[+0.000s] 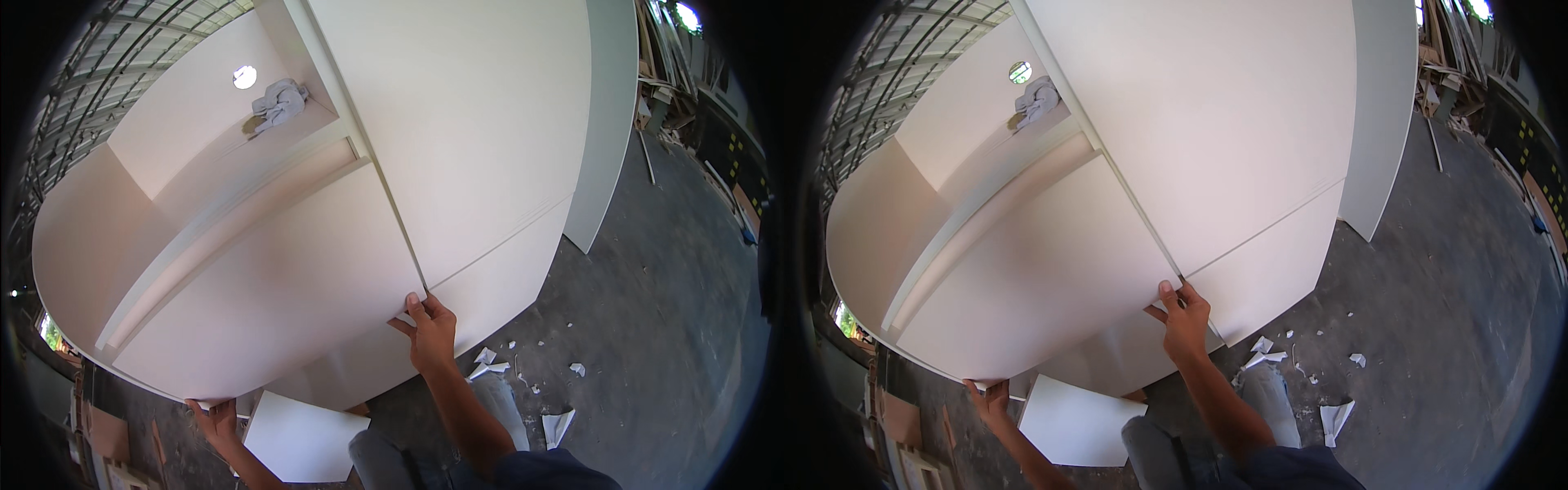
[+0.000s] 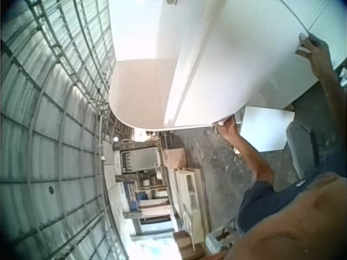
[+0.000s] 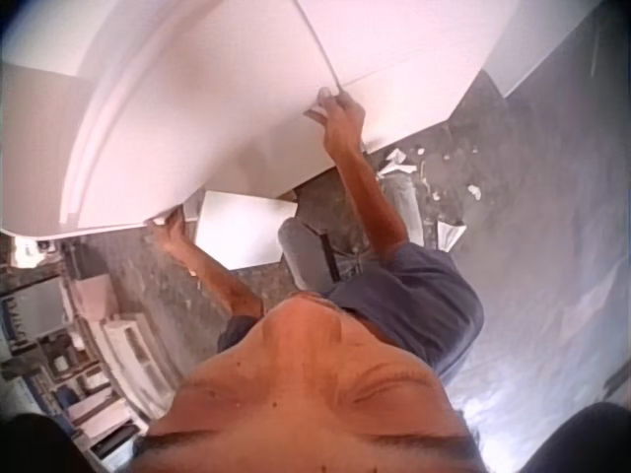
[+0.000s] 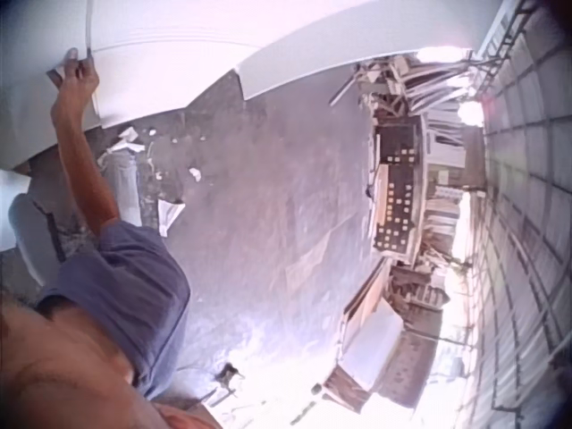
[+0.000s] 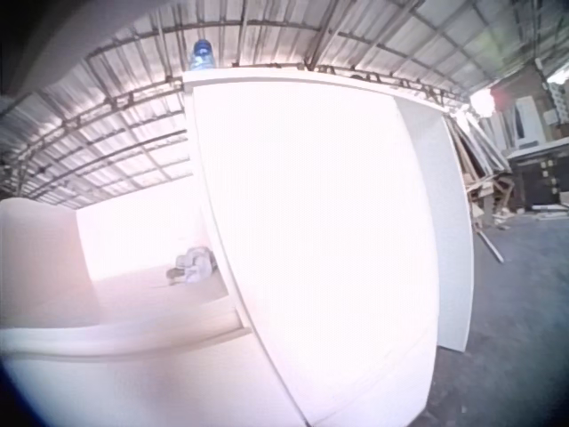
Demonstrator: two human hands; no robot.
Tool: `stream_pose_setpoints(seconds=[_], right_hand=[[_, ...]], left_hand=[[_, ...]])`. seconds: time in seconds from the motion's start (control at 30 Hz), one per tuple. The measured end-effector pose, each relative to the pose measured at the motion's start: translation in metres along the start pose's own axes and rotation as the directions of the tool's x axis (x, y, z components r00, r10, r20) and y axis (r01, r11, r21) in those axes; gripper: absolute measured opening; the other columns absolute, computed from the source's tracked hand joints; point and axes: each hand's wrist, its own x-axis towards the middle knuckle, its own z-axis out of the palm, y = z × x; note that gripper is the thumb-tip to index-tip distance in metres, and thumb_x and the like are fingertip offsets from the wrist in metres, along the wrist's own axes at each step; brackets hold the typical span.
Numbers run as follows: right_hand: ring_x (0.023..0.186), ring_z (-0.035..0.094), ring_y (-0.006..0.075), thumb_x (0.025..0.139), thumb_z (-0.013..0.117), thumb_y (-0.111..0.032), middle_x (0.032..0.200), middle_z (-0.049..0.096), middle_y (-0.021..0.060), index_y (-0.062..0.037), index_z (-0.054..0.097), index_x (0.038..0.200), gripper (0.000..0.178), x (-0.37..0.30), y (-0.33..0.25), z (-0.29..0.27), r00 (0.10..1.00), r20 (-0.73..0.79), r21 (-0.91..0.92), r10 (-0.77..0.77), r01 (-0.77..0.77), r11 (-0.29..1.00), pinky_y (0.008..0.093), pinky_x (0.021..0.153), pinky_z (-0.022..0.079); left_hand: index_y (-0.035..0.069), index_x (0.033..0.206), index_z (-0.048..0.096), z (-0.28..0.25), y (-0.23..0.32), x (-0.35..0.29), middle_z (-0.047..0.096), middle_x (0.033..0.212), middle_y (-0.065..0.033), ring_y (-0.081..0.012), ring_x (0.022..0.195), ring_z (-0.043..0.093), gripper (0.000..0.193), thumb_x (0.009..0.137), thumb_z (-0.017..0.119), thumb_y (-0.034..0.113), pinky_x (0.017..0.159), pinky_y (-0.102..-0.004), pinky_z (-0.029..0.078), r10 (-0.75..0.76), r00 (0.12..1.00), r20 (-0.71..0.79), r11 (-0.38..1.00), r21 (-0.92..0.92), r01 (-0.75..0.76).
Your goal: The person assembles a white cabinet by positioning and holding a panel in place, using a power drill to secure it with a screw, and then fitting another panel onto the drawer mechanism.
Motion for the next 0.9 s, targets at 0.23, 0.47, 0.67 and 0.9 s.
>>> stream_pose_setpoints(seconds=[0.23,0.47,0.67,0.9], right_hand=[[0.083,0.066,0.0188,0.093,0.065,-0.017,0.090,0.066,0.0107,0.0082,0.064,0.099,0.026,0.002,-0.004,-0.007,0.999,-0.006,-0.073,-0.045,0.044,0.996,0.0410,0.078,0.062],[0.077,0.065,0.0155,0.088,0.071,-0.015,0.081,0.066,0.0076,0.0049,0.066,0.089,0.021,0.008,0.001,-0.009,0.997,-0.037,0.011,-0.060,0.061,0.998,0.0370,0.074,0.062],[0.072,0.063,0.0139,0.085,0.075,-0.015,0.076,0.063,0.0052,0.0017,0.065,0.078,0.021,0.006,0.003,-0.004,0.997,-0.070,0.059,-0.035,0.039,0.998,0.0355,0.071,0.062],[0.067,0.061,0.0132,0.083,0.077,-0.014,0.072,0.060,0.0040,0.0024,0.065,0.077,0.022,0.011,0.006,-0.013,0.998,-0.052,0.068,-0.034,0.037,0.997,0.0347,0.067,0.062]], left_hand=[[-0.002,0.140,0.029,0.001,-0.003,-0.006,0.037,0.143,-0.0155,-0.0341,0.131,0.038,0.093,0.075,0.083,0.037,0.111,-0.0513,0.034,-0.009,1.000,-0.008,1.000,0.010,0.009],[0.001,0.141,0.032,0.003,0.000,-0.002,0.035,0.144,-0.0144,-0.0317,0.136,0.033,0.083,0.079,0.081,0.027,0.114,-0.0519,0.029,-0.058,0.998,0.039,0.992,-0.112,0.062],[0.000,0.137,0.033,-0.004,0.007,0.007,0.040,0.138,-0.0154,-0.0326,0.133,0.037,0.079,0.079,0.081,0.024,0.111,-0.0557,0.032,0.027,1.000,-0.005,0.998,-0.053,-0.027],[-0.002,0.132,0.040,-0.008,0.004,0.018,0.045,0.134,-0.0170,-0.0334,0.129,0.042,0.073,0.078,0.081,0.025,0.109,-0.0537,0.036,0.059,0.998,-0.001,0.995,-0.081,-0.059]])
